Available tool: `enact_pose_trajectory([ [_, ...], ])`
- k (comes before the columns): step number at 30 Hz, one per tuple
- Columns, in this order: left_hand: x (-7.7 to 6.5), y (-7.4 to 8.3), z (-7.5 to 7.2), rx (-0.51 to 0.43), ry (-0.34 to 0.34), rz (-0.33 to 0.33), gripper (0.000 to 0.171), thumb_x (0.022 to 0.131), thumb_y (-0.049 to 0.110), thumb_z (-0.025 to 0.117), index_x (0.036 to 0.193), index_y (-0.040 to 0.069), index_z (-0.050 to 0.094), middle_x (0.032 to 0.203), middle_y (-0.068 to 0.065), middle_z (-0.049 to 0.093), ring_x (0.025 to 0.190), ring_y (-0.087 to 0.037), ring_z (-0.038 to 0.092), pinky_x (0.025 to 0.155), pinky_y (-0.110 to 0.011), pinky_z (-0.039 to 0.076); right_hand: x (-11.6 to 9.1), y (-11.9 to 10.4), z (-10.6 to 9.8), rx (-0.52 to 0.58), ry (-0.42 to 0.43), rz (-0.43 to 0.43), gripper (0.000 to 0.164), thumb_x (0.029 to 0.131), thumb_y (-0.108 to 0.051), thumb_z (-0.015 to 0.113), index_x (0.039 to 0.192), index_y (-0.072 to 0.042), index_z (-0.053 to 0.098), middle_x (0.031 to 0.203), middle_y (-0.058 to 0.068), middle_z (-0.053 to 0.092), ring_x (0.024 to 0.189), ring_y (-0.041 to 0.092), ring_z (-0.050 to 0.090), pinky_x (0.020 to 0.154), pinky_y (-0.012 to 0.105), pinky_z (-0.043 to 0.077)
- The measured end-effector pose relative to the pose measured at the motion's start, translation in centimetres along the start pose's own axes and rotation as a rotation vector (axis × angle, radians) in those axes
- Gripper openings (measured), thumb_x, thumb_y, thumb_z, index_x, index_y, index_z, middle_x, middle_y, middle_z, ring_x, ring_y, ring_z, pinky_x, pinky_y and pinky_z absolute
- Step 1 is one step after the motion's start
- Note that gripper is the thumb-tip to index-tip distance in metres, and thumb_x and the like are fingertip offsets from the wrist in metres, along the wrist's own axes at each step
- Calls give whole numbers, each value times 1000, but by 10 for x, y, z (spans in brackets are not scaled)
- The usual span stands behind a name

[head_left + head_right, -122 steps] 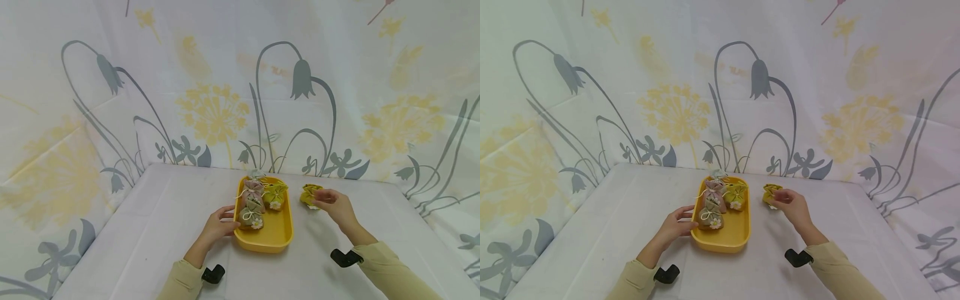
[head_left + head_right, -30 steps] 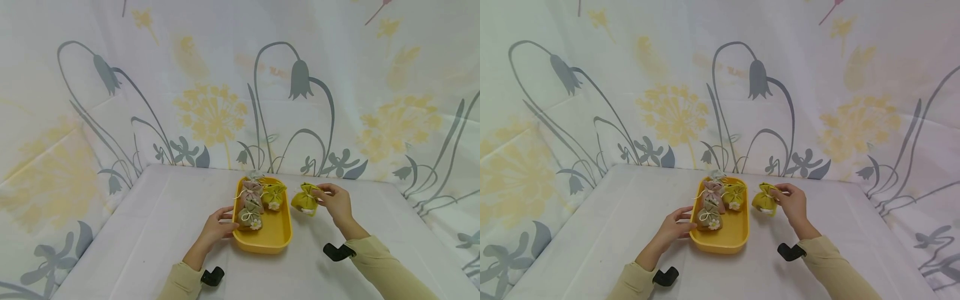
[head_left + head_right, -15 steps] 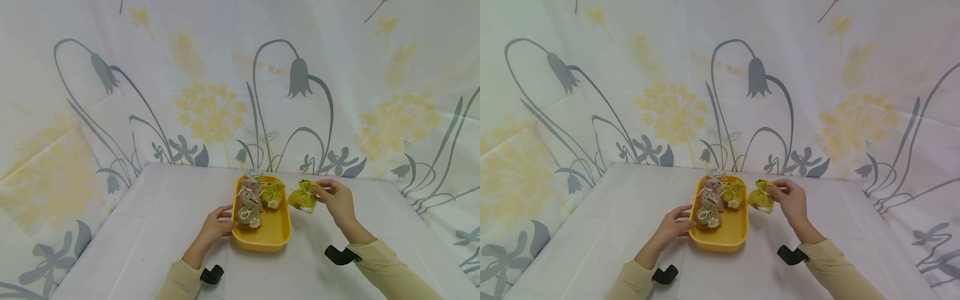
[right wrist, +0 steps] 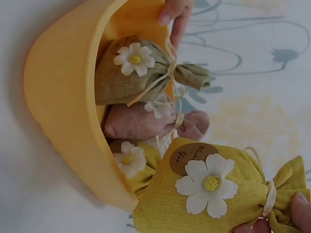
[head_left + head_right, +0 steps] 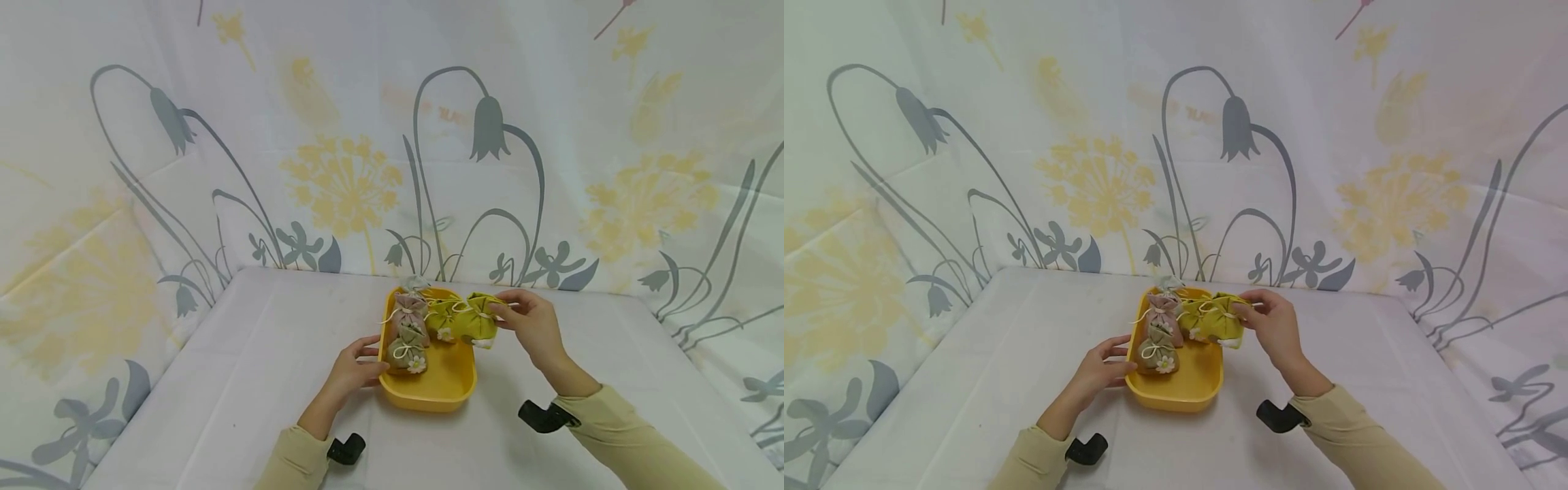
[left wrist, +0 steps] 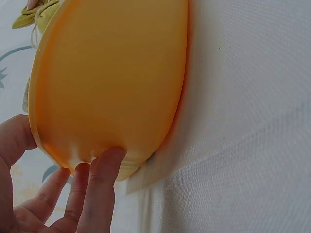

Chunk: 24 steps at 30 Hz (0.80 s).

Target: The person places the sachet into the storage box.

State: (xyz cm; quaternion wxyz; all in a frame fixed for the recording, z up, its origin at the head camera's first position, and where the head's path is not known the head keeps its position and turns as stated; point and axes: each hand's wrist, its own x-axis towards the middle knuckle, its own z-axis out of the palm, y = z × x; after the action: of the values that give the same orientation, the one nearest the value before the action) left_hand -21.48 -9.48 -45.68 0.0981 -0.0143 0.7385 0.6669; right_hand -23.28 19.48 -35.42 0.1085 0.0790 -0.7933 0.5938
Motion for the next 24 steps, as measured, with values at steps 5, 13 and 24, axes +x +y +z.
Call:
enact_pose_trajectory([
  [5,0,0,0,-3,0,2,60,80,8,71,135,4,45,117,-18,52,97,-28,61,69,-37,57,1,-4,11,6,-36,1,20,86,1,63,103,12,59,101,26,58,77,5,62,67,30,56],
  [13,-1,2,0,3,-2,0,60,80,9,71,135,4,45,117,-18,52,96,-28,61,69,-37,57,3,-3,28,-26,-74,30,20,86,-2,64,102,10,61,102,24,59,80,11,63,72,37,56],
  [24,-1,1,0,6,3,-5,60,80,9,71,135,5,46,118,-18,52,96,-27,61,69,-36,57,8,11,43,-65,-108,82,20,86,-4,64,102,8,62,100,17,61,83,20,63,71,35,56],
])
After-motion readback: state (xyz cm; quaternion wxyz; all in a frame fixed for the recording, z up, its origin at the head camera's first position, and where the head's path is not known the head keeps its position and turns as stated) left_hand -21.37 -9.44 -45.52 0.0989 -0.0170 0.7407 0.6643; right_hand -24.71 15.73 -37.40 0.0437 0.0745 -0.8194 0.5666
